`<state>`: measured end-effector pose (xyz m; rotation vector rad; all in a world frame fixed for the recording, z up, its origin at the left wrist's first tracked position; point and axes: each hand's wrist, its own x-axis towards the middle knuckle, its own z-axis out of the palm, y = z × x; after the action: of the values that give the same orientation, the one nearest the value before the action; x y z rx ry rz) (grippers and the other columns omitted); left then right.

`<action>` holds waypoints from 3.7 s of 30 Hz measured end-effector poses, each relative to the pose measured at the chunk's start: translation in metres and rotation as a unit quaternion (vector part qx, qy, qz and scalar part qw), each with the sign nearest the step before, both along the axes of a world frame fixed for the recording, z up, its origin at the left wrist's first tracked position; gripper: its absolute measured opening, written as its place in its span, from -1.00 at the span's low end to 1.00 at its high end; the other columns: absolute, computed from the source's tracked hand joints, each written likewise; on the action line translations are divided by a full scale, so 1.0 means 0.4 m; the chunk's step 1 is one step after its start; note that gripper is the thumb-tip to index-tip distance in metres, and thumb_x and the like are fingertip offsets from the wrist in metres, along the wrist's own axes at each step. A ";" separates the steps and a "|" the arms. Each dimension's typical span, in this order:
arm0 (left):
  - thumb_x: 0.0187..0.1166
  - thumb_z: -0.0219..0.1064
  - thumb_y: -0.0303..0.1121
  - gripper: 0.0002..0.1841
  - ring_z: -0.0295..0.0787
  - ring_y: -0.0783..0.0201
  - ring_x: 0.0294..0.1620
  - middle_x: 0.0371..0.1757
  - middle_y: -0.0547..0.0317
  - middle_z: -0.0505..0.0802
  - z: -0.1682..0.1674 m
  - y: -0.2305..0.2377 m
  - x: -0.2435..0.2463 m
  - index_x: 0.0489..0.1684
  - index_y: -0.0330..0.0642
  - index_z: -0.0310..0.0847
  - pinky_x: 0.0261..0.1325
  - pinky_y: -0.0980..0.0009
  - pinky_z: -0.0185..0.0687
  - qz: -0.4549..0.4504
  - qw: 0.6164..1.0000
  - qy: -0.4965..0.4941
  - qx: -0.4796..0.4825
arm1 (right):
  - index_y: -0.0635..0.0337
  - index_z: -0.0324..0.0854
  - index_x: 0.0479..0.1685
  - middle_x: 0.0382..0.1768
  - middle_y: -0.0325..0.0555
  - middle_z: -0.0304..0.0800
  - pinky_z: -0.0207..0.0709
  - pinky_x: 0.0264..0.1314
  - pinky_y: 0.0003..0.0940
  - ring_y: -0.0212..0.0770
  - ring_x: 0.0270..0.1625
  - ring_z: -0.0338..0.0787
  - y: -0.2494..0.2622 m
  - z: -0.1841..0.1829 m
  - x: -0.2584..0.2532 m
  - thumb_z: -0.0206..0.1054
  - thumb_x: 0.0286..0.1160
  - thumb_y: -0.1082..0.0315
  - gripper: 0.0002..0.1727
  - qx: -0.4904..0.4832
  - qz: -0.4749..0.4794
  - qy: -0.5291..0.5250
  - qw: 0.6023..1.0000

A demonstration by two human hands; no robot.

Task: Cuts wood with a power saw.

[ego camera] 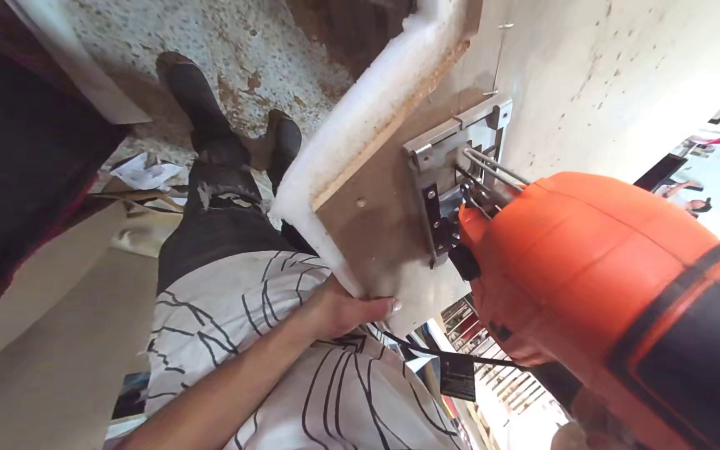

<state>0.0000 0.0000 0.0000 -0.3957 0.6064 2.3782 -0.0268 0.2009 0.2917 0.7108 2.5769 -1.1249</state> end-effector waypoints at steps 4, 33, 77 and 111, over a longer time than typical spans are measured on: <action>0.32 0.63 -0.40 -0.57 0.84 0.48 0.14 0.08 0.49 0.91 -0.002 0.001 -0.001 0.18 0.11 0.72 0.27 0.41 0.80 0.006 1.000 0.011 0.000 | -0.08 0.74 -0.20 -0.37 -0.49 0.74 0.55 -0.09 -0.68 -0.62 -0.28 0.68 0.063 0.034 0.052 0.54 0.42 0.30 -0.90 -0.033 -0.052 -0.015 0.998; 0.17 0.67 -0.51 -0.57 0.88 0.42 0.06 -0.03 0.35 0.93 0.007 -0.018 -0.019 0.06 -0.07 0.75 0.21 0.40 0.83 -0.061 0.996 -0.061 0.009 | -0.07 0.77 -0.03 -0.20 -0.53 0.83 0.58 0.04 -0.74 -0.68 -0.12 0.75 0.008 0.005 -0.107 0.30 0.68 0.31 -0.87 -0.137 0.028 -0.074 0.987; 0.21 0.65 -0.47 -0.59 0.85 0.48 0.10 -0.01 0.35 0.93 0.011 -0.039 -0.049 0.08 -0.18 0.74 0.26 0.42 0.79 -0.154 0.987 -0.046 -0.011 | 0.20 0.66 -0.01 -0.34 -0.15 0.77 0.71 -0.28 -0.26 -0.26 -0.38 0.74 -0.140 0.033 -0.289 0.42 0.61 0.25 -0.79 -0.028 0.075 -0.202 0.976; 0.20 0.39 -0.67 -0.60 0.82 0.17 -0.09 -0.14 -0.01 0.83 0.126 -0.023 -0.068 0.06 -0.38 0.49 0.07 0.12 0.79 -0.123 0.978 -0.159 -0.052 | 0.08 0.69 -0.20 -0.58 -0.28 0.74 0.67 -0.71 -0.25 -0.31 -0.67 0.72 -0.255 -0.025 -0.347 0.44 0.56 -0.07 -0.63 -0.079 0.203 0.072 0.973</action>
<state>-0.0272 -0.0092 0.0504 -0.6902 0.5928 1.9996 -0.1657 0.0987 0.2819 0.0595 2.5441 -1.2579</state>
